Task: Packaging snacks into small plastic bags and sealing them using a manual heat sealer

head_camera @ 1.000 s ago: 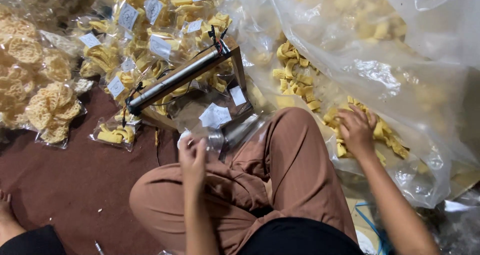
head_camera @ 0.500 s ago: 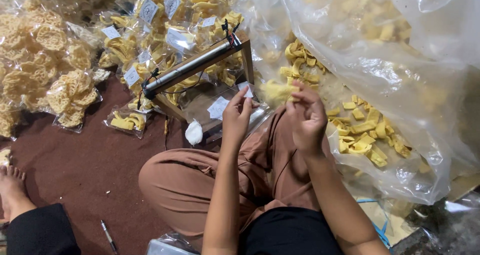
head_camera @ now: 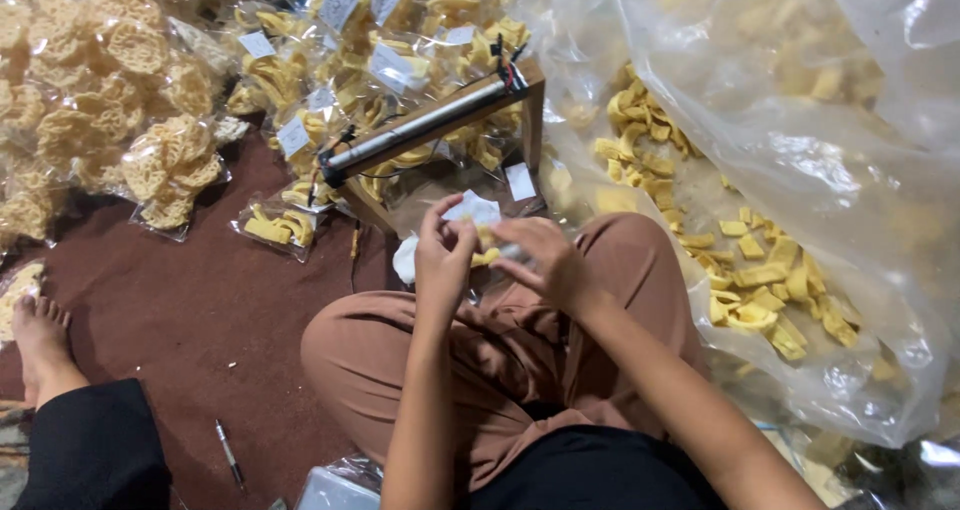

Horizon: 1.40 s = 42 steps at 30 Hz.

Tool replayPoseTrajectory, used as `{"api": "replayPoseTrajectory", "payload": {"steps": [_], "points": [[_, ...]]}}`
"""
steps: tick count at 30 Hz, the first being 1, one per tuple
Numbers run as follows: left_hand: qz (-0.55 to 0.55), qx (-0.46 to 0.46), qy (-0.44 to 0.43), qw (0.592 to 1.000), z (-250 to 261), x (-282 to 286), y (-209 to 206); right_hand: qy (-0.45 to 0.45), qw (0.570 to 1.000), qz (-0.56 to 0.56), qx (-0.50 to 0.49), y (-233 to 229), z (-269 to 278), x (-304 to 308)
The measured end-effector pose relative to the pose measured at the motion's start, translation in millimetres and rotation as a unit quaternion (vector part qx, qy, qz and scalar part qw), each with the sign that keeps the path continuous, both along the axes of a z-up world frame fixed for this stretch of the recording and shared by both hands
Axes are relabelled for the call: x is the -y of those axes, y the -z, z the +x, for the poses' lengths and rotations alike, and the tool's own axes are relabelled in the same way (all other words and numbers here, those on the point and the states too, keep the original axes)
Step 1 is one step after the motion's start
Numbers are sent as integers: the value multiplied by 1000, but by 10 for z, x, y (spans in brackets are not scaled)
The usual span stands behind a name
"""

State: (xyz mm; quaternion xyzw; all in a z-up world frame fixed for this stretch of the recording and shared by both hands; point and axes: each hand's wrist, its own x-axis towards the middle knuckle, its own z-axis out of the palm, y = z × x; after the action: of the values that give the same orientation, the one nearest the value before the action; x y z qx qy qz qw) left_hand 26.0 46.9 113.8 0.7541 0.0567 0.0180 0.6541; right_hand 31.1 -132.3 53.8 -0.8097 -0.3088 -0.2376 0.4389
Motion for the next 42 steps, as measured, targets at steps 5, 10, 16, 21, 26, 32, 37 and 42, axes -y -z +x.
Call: {"api": "replayPoseTrajectory", "payload": {"steps": [5,10,16,21,26,32,37,42], "points": [[117,93,61,987,-123,-111,-40,39,991,-122,25,-110,149,-88],[403,200,94,888,-163,-459,381,-6,982,37,-184,-487,240,-80],[87,-17,3,996,-186,-506,357,260,920,174,-236,412,593,-252],[-232,-44,99,967,-97,-596,505,15,790,-412,-454,1390,453,-607],[-311,-15,105,944,-158,-598,777,51,822,-439,-360,1083,354,-733],[-290,6,98,952,-135,-611,564,54,850,-439,-285,2336,352,-491],[-357,41,98,928,-186,-628,520,-44,932,-117,-341,691,201,-219],[-255,9,246,935,-216,-546,805,40,933,231,-271,-340,762,905]]}}
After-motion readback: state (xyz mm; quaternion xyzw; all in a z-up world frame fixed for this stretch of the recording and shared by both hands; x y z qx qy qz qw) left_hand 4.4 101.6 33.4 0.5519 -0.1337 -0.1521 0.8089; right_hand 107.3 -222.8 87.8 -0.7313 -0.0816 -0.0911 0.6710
